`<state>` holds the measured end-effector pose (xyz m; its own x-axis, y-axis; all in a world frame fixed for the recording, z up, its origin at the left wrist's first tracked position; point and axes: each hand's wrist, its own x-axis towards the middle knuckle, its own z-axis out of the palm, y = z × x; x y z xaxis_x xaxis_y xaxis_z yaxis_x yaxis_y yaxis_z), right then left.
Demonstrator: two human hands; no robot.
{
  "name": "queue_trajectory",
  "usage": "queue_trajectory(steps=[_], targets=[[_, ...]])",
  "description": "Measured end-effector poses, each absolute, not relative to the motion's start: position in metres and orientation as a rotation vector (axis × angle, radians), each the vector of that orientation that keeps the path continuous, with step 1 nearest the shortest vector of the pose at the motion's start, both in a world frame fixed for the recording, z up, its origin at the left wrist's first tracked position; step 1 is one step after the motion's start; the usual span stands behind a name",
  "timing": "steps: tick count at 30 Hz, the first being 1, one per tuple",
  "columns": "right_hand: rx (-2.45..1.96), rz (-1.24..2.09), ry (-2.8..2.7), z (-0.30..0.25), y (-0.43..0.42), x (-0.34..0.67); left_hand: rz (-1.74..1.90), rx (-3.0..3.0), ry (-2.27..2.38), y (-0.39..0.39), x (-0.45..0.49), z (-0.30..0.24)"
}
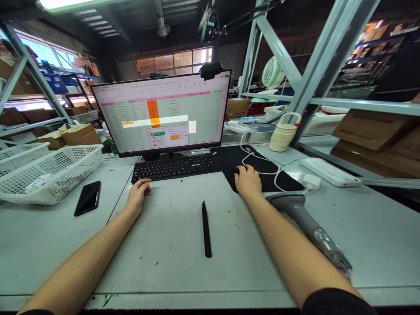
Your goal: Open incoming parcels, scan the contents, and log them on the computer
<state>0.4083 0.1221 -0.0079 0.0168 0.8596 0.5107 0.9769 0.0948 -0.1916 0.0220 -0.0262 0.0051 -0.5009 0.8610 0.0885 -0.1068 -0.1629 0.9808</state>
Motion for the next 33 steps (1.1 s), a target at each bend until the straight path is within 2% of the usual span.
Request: queue_trajectory(steps=[33], targets=[[-1.831,-0.296,-1.871,-0.0088,0.1254,0.4105,1.728,0.907,1.397,-0.0245,0.0200,0.0026]])
